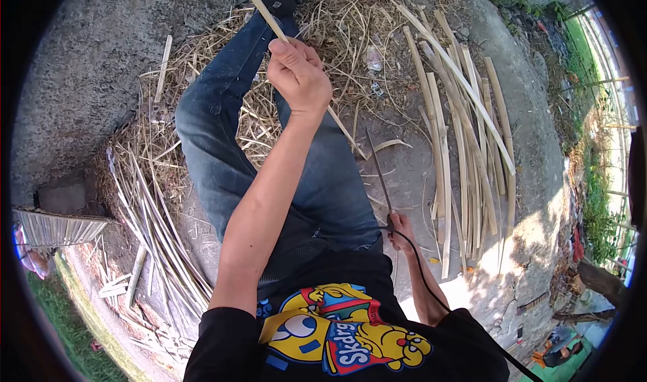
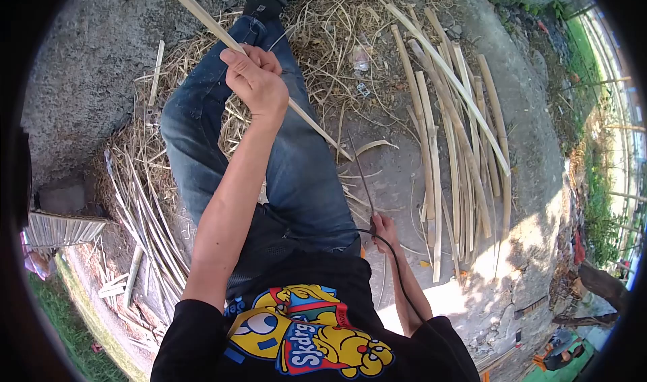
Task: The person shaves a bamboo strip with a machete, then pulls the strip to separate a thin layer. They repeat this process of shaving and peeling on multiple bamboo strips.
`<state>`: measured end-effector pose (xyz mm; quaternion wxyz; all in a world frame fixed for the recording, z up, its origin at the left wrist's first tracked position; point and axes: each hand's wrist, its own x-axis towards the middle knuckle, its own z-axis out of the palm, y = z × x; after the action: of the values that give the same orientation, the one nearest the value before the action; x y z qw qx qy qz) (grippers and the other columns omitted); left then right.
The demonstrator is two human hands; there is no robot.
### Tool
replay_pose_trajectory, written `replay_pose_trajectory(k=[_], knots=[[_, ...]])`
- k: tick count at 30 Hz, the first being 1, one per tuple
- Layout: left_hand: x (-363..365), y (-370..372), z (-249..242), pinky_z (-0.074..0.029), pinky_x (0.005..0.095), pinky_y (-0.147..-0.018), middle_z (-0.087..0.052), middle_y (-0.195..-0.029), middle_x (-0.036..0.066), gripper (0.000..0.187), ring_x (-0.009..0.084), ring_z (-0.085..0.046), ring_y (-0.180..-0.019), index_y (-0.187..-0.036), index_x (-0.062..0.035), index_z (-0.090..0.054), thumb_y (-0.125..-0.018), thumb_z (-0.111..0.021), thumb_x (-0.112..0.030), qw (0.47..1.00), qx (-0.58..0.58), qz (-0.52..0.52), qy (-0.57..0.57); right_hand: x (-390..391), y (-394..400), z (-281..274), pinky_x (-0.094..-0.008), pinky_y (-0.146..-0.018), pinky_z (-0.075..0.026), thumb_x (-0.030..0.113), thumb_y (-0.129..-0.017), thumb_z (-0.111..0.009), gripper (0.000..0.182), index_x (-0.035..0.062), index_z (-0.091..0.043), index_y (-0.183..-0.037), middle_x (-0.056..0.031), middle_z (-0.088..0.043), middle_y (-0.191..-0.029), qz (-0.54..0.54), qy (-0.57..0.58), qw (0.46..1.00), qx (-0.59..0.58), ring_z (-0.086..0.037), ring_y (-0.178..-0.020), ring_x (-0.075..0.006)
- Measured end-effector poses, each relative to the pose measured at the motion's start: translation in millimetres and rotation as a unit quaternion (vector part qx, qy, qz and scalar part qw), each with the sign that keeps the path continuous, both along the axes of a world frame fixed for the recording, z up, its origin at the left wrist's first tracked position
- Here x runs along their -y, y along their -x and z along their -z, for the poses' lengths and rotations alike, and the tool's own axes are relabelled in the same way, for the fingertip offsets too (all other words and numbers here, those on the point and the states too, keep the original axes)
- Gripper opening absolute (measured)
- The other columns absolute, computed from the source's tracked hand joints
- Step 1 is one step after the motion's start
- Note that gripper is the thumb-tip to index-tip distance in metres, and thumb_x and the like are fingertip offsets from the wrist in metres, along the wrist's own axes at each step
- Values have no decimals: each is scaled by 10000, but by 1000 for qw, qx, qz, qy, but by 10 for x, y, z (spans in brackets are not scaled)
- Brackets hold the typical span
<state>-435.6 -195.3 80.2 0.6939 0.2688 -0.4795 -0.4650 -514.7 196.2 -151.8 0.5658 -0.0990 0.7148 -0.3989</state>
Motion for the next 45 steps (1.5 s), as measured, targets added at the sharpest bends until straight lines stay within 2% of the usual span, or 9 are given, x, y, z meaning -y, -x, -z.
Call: replay_pose_trajectory(k=[6, 9, 11, 13, 17, 25, 27, 29, 45], knots=[[-41, -2, -43, -295, 244, -414, -389, -572, -15, 618, 67, -393, -469, -719, -71, -414, -1057, -365, -586, 1000, 3, 1, 1, 207, -288, 32, -307, -510, -390, 415, -1073, -450, 469, 70, -516, -762, -7, -458, -590, 77, 182, 980, -9, -504, -562, -116], [-38, 22, 15, -305, 238, -416, -392, -579, -16, 619, 69, -388, -467, -717, -72, -409, -1054, -370, -589, 1000, 5, -28, -11, -494, -341, 1272, -307, -510, -389, 477, -1053, -472, 468, 73, -518, -820, -6, -468, -586, -113, 61, 939, -320, -501, -550, -129], [-63, -54, 58, -320, 233, -415, -391, -586, -18, 620, 72, -393, -468, -716, -71, -407, -1052, -373, -592, 1000, 10, -25, -14, -539, -242, 1316, -287, -456, -379, 588, -1015, -484, 514, 116, -511, -811, 2, -475, -580, -21, 112, 993, 32, -469, -480, -107], [-26, -53, 34, -322, 233, -415, -381, -585, -22, 622, 73, -398, -470, -717, -69, -410, -1051, -374, -592, 1000, -10, 7, -11, -322, 9, 508, -282, -430, -375, 649, -996, -483, 552, 130, -525, -814, 7, -469, -581, 136, -54, 871, 469, -438, -450, -81], [-99, 3, -22, -309, 235, -417, -380, -581, -22, 628, 73, -400, -467, -716, -66, -413, -1050, -374, -596, 999, 19, -19, -24, 86, -84, -273, -263, -355, -319, 675, -997, -452, 587, 139, -459, -758, 24, -420, -530, 121, 18, 985, 124, -389, -379, -87], [-45, 27, -14, -294, 240, -414, -369, -580, -18, 627, 79, -395, -461, -717, -72, -413, -1047, -369, -604, 1000, 0, 4, 3, -514, -317, 750, -364, -477, -393, 494, -1066, -422, 532, 60, -523, -776, -40, -524, -597, -163, 2, 939, -304, -537, -510, -134], [-64, -22, -30, -292, 239, -412, -367, -580, -19, 633, 79, -392, -464, -722, -71, -413, -1040, -373, -616, 1000, 6, -13, -18, -475, -228, 571, -347, -453, -382, 581, -1035, -434, 560, 103, -521, -756, -26, -509, -600, -134, 18, 963, -234, -501, -477, -133], [-46, -60, 1, -297, 237, -411, -367, -582, -18, 632, 80, -392, -467, -728, -71, -412, -1039, -370, -619, 1000, 2, -3, -15, -429, -20, 362, -327, -436, -348, 622, -1023, -433, 555, 127, -504, -783, 3, -449, -581, 150, -114, 864, 466, -421, -443, -130], [181, -1357, -787, -183, 283, -433, -199, -541, -19, 686, 123, -206, -456, -671, -174, -262, -966, -264, -794, 982, -163, 92, -11, 333, 209, -497, -236, -410, -343, 400, -1060, -525, 366, 86, -511, -872, 24, -440, -610, 69, 146, 985, -68, -434, -479, -73]])
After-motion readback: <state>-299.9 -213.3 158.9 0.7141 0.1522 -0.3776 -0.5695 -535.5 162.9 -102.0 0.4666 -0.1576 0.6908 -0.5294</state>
